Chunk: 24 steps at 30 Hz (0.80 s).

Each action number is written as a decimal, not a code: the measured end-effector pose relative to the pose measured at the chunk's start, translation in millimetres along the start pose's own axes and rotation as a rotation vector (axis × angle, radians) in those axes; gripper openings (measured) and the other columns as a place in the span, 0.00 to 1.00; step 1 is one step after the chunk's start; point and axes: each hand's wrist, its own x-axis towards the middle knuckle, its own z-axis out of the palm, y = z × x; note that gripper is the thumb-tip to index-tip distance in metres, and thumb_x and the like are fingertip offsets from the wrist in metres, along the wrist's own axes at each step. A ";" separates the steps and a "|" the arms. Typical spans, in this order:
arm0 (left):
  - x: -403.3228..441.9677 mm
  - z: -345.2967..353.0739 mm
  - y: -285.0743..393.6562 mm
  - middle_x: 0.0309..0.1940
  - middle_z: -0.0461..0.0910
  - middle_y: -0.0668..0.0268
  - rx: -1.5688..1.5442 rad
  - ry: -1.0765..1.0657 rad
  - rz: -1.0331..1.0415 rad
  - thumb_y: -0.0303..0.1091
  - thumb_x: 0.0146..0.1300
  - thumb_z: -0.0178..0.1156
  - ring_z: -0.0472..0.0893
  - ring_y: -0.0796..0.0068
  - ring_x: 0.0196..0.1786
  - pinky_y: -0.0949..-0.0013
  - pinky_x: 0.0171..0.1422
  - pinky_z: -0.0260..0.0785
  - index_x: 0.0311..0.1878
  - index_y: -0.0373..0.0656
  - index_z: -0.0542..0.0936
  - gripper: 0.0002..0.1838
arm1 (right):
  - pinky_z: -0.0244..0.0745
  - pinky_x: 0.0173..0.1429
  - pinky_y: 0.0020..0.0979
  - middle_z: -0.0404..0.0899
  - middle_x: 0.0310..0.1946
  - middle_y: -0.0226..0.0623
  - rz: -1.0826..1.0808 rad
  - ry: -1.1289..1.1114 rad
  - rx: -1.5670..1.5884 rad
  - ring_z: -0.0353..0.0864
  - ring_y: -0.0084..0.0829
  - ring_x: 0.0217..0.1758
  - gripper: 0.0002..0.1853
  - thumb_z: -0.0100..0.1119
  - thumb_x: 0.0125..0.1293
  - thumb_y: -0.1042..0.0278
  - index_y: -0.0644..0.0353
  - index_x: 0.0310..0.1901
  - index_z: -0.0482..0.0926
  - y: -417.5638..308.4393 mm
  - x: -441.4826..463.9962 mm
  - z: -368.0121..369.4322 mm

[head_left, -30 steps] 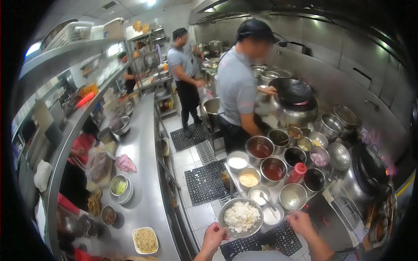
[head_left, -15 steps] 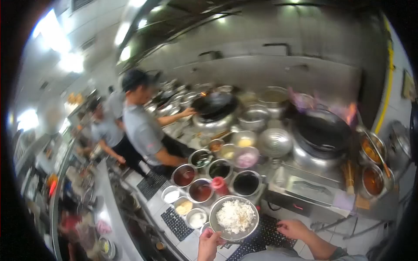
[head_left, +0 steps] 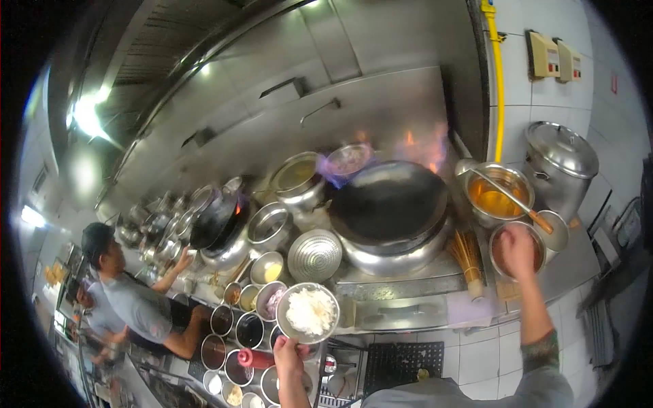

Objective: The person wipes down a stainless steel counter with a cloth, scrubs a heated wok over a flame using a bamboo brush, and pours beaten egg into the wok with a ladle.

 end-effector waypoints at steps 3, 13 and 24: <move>51.9 35.0 8.2 0.29 0.80 0.62 0.046 -0.026 0.032 0.25 0.60 0.56 0.79 0.73 0.22 0.73 0.26 0.77 0.36 0.42 0.73 0.03 | 0.75 0.55 0.49 0.78 0.50 0.51 0.052 -0.003 -0.464 0.78 0.53 0.53 0.17 0.55 0.65 0.73 0.61 0.56 0.74 60.7 53.5 -5.6; 267.8 109.8 -61.3 0.32 0.76 0.59 0.004 0.029 -0.075 0.20 0.59 0.50 0.79 0.65 0.27 0.60 0.30 0.79 0.38 0.40 0.70 0.05 | 0.75 0.56 0.51 0.81 0.45 0.58 0.135 -0.449 -0.510 0.80 0.58 0.52 0.17 0.55 0.62 0.72 0.65 0.53 0.75 65.8 106.0 18.6; 185.7 111.3 -48.8 0.51 0.73 0.59 -0.004 -0.068 0.053 0.32 0.66 0.61 0.79 0.71 0.37 0.73 0.31 0.69 0.73 0.49 0.53 0.36 | 0.71 0.26 0.30 0.79 0.37 0.38 0.648 -0.304 0.546 0.73 0.24 0.21 0.38 0.51 0.65 0.79 0.56 0.77 0.53 -35.4 -16.1 -31.2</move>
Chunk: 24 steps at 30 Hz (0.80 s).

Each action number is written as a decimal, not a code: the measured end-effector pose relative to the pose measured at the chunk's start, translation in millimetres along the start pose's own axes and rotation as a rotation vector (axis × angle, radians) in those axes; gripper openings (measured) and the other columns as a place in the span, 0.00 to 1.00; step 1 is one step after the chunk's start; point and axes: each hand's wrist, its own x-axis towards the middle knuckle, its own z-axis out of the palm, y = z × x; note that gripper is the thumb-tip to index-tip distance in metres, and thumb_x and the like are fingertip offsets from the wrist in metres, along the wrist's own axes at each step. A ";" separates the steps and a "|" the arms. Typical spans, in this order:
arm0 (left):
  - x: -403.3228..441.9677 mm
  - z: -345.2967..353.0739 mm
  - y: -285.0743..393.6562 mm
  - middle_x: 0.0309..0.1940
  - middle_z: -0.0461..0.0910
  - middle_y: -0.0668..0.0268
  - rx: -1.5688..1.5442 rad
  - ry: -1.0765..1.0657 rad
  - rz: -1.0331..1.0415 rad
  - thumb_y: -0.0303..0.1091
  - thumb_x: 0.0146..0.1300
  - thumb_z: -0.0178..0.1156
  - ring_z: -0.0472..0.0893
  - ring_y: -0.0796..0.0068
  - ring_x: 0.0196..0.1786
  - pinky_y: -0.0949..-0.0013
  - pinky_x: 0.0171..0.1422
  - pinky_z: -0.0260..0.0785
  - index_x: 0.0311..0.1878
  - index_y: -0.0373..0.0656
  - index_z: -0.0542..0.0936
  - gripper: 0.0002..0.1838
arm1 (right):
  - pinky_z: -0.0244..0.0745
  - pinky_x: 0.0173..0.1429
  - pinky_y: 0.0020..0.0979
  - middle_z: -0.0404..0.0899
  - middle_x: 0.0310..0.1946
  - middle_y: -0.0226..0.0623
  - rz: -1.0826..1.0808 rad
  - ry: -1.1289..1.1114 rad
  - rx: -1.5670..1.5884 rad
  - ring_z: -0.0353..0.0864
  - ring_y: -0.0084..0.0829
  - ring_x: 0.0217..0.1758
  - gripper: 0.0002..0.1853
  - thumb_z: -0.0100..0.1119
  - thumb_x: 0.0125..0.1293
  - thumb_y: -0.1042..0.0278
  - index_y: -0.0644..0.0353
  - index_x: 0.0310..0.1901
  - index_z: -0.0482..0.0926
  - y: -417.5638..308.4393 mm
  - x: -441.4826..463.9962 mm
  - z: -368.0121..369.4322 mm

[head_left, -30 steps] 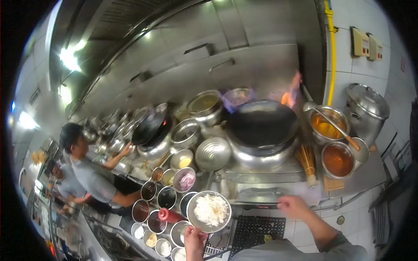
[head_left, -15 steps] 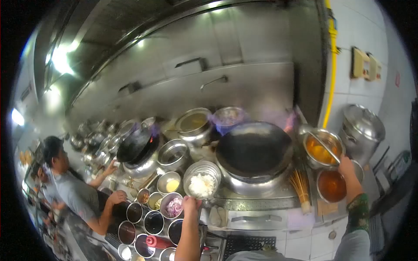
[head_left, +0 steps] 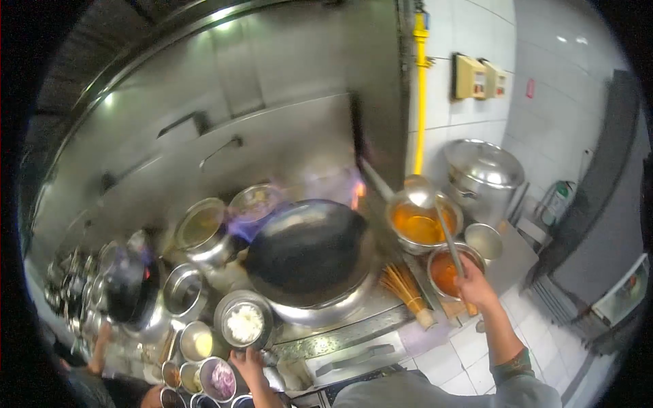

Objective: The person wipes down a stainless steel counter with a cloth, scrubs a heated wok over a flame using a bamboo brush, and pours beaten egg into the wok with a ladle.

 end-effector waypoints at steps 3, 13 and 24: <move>-22.2 -4.1 -17.9 0.56 0.72 0.58 0.106 -0.142 0.024 0.32 0.66 0.62 0.78 0.71 0.41 0.73 0.36 0.71 0.73 0.50 0.54 0.37 | 0.68 0.22 0.30 0.75 0.26 0.33 0.004 0.064 -0.019 0.71 0.24 0.19 0.37 0.52 0.66 0.78 0.56 0.77 0.54 6.3 1.2 -1.3; -90.2 60.6 2.1 0.52 0.78 0.56 0.634 -0.278 0.354 0.27 0.66 0.61 0.78 0.67 0.52 0.67 0.58 0.70 0.58 0.32 0.74 0.18 | 0.71 0.26 0.29 0.75 0.32 0.34 0.163 -0.031 0.056 0.74 0.24 0.24 0.34 0.53 0.62 0.77 0.60 0.72 0.60 -1.7 12.8 -13.5; -92.0 55.7 8.7 0.47 0.80 0.57 0.673 -0.315 0.369 0.26 0.65 0.62 0.81 0.69 0.46 0.67 0.50 0.74 0.55 0.34 0.77 0.16 | 0.65 0.21 0.25 0.74 0.32 0.30 0.267 -0.352 1.077 0.68 0.18 0.22 0.23 0.54 0.68 0.74 0.53 0.64 0.66 -23.1 -6.4 -25.7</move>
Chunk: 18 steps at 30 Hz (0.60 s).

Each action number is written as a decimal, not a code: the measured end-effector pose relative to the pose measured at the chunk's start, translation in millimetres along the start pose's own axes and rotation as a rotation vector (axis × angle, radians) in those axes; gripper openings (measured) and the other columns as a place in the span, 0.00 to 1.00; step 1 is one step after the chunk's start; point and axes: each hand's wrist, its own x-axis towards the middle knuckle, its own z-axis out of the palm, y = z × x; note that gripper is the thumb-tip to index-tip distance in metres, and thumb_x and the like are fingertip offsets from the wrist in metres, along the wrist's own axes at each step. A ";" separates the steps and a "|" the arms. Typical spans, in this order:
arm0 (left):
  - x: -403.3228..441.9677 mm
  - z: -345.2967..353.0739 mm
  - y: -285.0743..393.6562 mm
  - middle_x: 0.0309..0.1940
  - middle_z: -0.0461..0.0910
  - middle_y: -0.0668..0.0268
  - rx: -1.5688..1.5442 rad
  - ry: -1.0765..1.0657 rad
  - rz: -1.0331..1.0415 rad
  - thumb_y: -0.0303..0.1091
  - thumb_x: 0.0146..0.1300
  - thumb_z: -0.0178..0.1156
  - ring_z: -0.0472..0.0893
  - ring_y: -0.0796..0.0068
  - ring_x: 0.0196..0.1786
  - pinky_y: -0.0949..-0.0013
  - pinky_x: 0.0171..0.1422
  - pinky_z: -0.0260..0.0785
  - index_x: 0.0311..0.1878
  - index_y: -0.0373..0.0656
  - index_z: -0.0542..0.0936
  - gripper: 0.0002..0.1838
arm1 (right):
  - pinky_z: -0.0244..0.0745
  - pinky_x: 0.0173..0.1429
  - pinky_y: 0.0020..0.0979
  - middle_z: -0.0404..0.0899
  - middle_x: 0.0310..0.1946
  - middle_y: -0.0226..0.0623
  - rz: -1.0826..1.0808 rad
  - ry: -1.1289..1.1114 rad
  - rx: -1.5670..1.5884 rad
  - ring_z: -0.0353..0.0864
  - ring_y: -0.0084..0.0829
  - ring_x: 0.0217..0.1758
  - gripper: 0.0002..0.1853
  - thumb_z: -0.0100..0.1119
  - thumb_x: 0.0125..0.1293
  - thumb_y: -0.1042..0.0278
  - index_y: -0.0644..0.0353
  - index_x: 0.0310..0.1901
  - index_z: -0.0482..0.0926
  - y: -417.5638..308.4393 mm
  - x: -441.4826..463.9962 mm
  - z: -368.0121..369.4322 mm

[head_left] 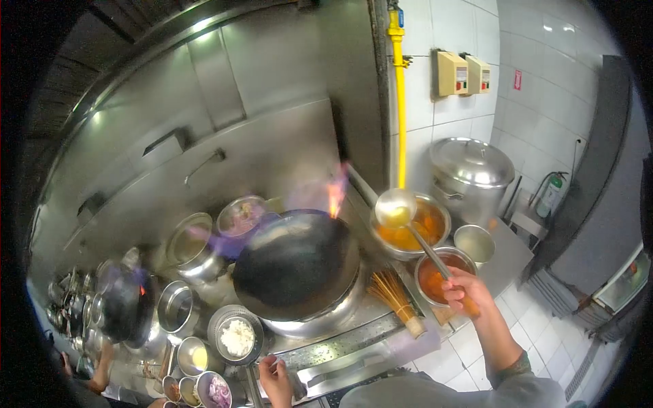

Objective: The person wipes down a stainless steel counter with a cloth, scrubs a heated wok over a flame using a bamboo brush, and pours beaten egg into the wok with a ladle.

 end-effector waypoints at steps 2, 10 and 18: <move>-4.8 6.2 24.3 0.49 0.80 0.54 0.006 -0.012 0.053 0.26 0.65 0.62 0.82 0.66 0.46 0.66 0.48 0.76 0.57 0.34 0.76 0.18 | 0.65 0.20 0.25 0.74 0.33 0.30 0.064 -0.098 0.090 0.68 0.17 0.22 0.23 0.53 0.69 0.74 0.52 0.65 0.65 6.0 1.4 5.8; -0.1 39.9 86.6 0.47 0.82 0.50 0.072 -0.129 0.439 0.29 0.60 0.67 0.81 0.48 0.50 0.58 0.57 0.73 0.51 0.38 0.81 0.16 | 0.66 0.20 0.27 0.74 0.33 0.31 0.125 -0.089 -0.117 0.69 0.20 0.22 0.29 0.54 0.67 0.75 0.52 0.69 0.62 55.4 38.4 50.5; -22.0 37.0 82.2 0.48 0.83 0.54 0.055 -0.190 0.447 0.32 0.61 0.68 0.83 0.58 0.49 0.62 0.51 0.77 0.50 0.40 0.82 0.15 | 0.67 0.20 0.27 0.73 0.32 0.30 0.069 -0.104 -0.495 0.70 0.21 0.22 0.35 0.54 0.65 0.77 0.55 0.74 0.56 92.0 77.6 77.5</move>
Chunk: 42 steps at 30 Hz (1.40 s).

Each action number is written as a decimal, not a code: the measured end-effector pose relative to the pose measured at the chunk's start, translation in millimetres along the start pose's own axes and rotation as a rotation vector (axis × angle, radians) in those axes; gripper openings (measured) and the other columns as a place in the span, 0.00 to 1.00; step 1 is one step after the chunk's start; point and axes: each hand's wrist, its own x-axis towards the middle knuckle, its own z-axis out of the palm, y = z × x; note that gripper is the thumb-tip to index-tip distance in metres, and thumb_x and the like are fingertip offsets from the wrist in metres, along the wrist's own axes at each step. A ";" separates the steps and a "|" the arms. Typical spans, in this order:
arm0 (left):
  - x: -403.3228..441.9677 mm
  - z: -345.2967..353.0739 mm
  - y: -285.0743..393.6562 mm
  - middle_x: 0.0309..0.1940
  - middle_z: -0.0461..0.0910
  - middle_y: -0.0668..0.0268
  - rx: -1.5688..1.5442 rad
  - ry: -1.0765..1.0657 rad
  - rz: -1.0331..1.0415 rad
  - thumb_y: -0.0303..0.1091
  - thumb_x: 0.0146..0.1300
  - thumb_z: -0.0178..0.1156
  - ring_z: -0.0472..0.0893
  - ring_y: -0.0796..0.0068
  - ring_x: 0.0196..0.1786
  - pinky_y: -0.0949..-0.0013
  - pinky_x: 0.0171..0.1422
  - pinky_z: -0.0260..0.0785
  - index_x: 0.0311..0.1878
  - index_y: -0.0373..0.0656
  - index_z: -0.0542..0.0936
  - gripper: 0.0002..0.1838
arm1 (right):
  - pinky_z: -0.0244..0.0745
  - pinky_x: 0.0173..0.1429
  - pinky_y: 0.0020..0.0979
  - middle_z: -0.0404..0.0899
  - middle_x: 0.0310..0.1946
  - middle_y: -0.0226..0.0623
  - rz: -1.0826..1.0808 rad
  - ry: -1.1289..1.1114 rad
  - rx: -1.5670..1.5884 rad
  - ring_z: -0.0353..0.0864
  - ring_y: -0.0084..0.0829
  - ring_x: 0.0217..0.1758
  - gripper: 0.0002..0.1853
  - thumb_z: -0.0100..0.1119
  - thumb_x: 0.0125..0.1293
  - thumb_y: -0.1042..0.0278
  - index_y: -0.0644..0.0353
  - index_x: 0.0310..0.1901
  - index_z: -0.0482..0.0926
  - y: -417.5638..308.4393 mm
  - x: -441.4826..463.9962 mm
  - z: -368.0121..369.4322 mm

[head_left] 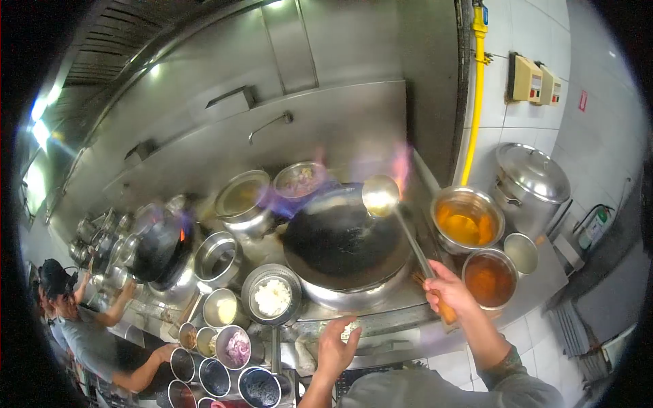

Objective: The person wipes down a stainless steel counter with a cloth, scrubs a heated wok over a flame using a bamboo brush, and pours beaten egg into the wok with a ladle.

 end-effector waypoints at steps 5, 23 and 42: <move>-12.1 -6.1 3.7 0.46 0.83 0.52 -0.010 -0.052 -0.107 0.34 0.62 0.67 0.82 0.51 0.49 0.58 0.55 0.74 0.48 0.39 0.83 0.13 | 0.64 0.19 0.24 0.72 0.32 0.30 0.073 -0.108 0.357 0.69 0.20 0.21 0.33 0.53 0.68 0.75 0.48 0.73 0.57 7.2 16.9 -11.1; 76.1 60.7 6.3 0.44 0.81 0.53 0.301 0.092 0.097 0.37 0.62 0.66 0.78 0.49 0.49 0.53 0.54 0.70 0.43 0.40 0.83 0.11 | 0.73 0.27 0.27 0.77 0.48 0.42 -0.168 0.480 -0.562 0.75 0.26 0.26 0.38 0.51 0.59 0.81 0.63 0.74 0.57 -20.1 -88.6 -124.5; -37.6 54.1 35.6 0.57 0.78 0.49 0.112 -0.434 -0.164 0.45 0.64 0.65 0.76 0.46 0.61 0.51 0.61 0.71 0.58 0.40 0.79 0.24 | 0.64 0.18 0.27 0.76 0.31 0.36 -0.209 0.496 -0.476 0.68 0.21 0.15 0.38 0.48 0.63 0.83 0.58 0.76 0.54 12.2 -94.9 -192.7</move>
